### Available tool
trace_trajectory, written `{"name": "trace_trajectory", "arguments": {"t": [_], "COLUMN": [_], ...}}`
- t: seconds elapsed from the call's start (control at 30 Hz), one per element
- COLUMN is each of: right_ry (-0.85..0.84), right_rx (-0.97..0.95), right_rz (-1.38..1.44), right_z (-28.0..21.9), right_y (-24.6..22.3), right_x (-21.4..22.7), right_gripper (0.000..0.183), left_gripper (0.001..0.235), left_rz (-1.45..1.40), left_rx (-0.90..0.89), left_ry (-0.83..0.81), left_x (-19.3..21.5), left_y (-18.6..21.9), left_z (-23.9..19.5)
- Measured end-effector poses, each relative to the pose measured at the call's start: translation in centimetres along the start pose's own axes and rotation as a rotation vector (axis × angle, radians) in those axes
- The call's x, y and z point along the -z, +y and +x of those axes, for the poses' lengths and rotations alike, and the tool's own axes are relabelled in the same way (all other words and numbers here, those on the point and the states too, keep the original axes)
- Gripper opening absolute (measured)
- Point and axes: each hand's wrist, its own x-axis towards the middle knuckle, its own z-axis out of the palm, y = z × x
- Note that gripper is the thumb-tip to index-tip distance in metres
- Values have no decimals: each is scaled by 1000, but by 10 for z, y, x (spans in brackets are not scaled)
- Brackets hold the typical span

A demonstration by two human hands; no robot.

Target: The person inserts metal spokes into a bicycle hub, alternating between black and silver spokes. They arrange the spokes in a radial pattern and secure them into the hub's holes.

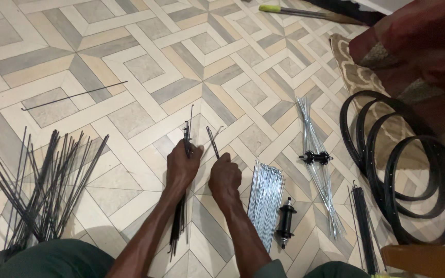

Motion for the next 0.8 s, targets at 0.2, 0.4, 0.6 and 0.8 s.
{"name": "trace_trajectory", "arguments": {"t": [0.2, 0.4, 0.6, 0.8], "right_ry": [-142, -210, -177, -113], "right_rx": [-31, 127, 251, 255], "right_rz": [140, 219, 831, 1246], "right_z": [-2, -13, -36, -77], "right_y": [4, -12, -33, -32], "right_x": [12, 17, 3, 1], "right_gripper": [51, 51, 31, 50], "left_gripper": [39, 26, 60, 60], "left_rz": [303, 249, 78, -20], "left_rx": [-198, 57, 240, 262], "left_ry": [21, -102, -153, -88], "left_x": [-6, -13, 12, 26], "left_y": [-22, -27, -9, 3], "left_z": [0, 1, 7, 0]}}
